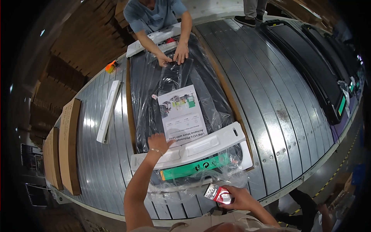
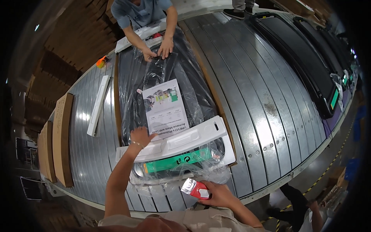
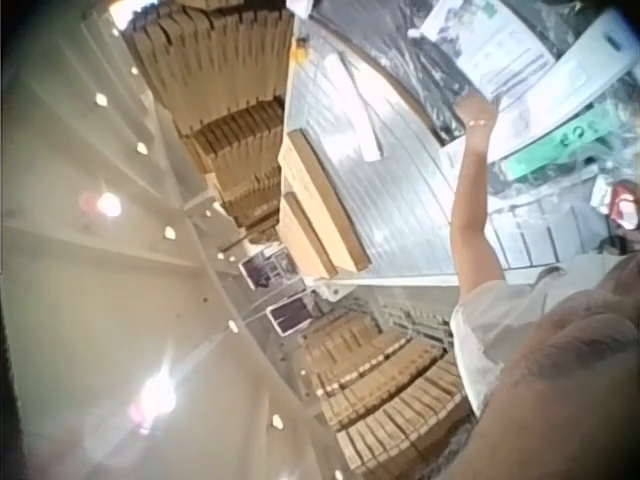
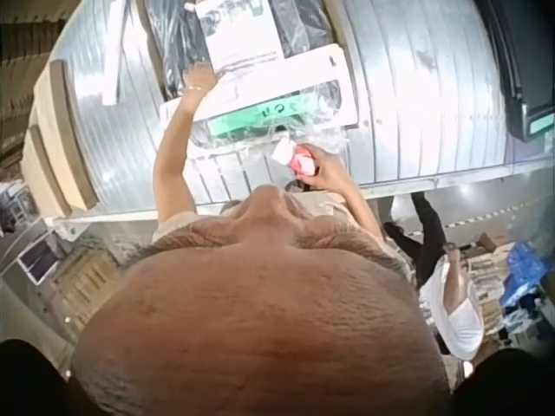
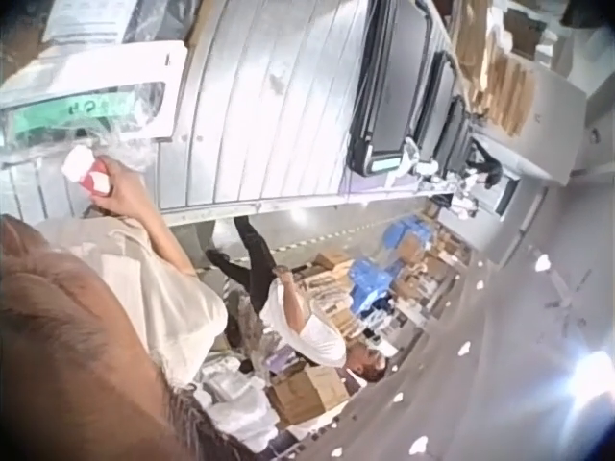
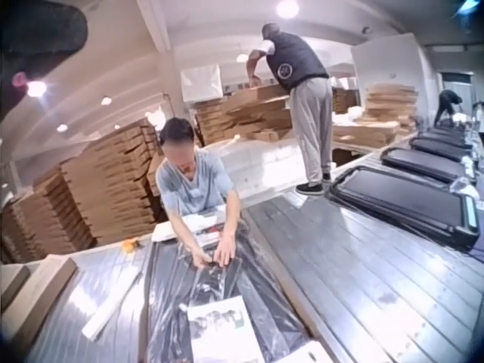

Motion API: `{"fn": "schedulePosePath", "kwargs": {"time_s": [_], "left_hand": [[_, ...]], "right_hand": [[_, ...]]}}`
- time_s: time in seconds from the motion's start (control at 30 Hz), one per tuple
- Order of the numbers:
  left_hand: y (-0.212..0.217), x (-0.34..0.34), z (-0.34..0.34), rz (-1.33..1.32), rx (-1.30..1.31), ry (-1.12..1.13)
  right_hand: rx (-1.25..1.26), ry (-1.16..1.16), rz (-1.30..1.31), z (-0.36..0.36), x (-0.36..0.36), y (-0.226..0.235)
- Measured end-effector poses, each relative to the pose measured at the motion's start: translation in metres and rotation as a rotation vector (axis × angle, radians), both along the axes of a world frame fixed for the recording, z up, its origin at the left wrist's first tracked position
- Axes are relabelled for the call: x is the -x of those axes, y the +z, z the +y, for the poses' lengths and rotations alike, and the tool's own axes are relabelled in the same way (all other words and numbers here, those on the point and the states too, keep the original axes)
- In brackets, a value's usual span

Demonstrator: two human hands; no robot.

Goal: Packing treadmill parts into boxes and applying tape on a warehouse production line.

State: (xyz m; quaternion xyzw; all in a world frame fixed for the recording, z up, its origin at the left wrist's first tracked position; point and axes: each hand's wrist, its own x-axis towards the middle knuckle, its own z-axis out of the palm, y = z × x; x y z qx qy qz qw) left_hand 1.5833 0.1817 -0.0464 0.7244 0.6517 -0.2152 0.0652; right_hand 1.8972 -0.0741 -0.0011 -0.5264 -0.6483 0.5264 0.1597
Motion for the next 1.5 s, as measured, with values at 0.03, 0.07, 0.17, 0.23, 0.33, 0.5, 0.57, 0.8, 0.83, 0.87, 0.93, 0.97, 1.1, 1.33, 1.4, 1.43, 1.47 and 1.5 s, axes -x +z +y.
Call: {"fn": "schedulePosePath", "kwargs": {"time_s": [0.03,0.07,0.17,0.23,0.33,0.5,0.57,0.8,0.83,0.87,0.93,0.97,1.1,1.33,1.4,1.43,1.47,1.5], "left_hand": [[-0.003,-0.001,-0.011,-0.003,0.0,-0.002],[-0.01,0.0,-0.029,-0.334,0.033,-0.234],[-0.008,-0.004,-0.049,-0.562,0.113,-0.496],[-0.004,-0.01,-0.05,-0.469,0.168,-0.533],[0.012,-0.004,-0.011,-0.498,-0.123,-0.56],[0.012,0.014,0.052,-0.356,-0.355,-0.472],[-0.001,0.014,0.059,-0.373,-0.334,-0.49],[-0.038,-0.002,0.04,-0.454,-0.191,-0.668],[-0.041,-0.005,0.041,-0.461,-0.185,-0.666],[-0.043,-0.007,0.042,-0.449,-0.202,-0.661],[-0.044,-0.01,0.038,-0.434,-0.223,-0.641],[-0.044,-0.011,0.032,-0.455,-0.227,-0.647],[-0.044,-0.012,0.028,-0.525,-0.272,-0.641],[-0.052,-0.003,0.028,-0.533,-0.27,-0.58],[-0.051,-0.006,0.03,-0.616,-0.256,-0.569],[-0.049,-0.002,0.028,-0.702,-0.252,-0.541],[-0.057,0.01,0.019,-0.65,-0.281,-0.45],[-0.057,0.016,0.014,-0.604,-0.324,-0.379]], "right_hand": [[0.0,-0.002,-0.003,-0.001,-0.001,0.002],[0.024,0.002,-0.001,-0.001,-0.001,0.005],[0.037,0.014,-0.009,0.003,-0.002,0.01],[0.037,0.011,-0.029,0.001,-0.007,0.009],[-0.034,0.015,-0.058,-0.002,-0.013,0.005],[-0.02,0.053,-0.032,0.011,-0.019,0.002],[-0.03,0.058,-0.055,0.017,-0.024,0.0],[0.057,-0.034,0.027,0.039,-0.053,0.003],[0.065,-0.034,0.023,0.044,-0.057,0.001],[0.08,-0.036,0.082,0.05,-0.061,-0.001],[0.135,-0.056,0.277,0.073,-0.073,0.005],[0.223,-0.115,0.376,0.087,-0.081,0.002],[0.188,-0.302,0.693,0.166,-0.103,-0.02],[0.296,-0.597,1.049,0.303,-0.068,-0.089],[0.284,-0.544,1.051,0.32,-0.087,-0.095],[0.296,-0.487,1.035,0.321,-0.091,-0.1],[0.335,-0.455,1.042,0.322,-0.073,-0.105],[0.256,-0.515,0.887,0.321,-0.065,-0.093]]}}
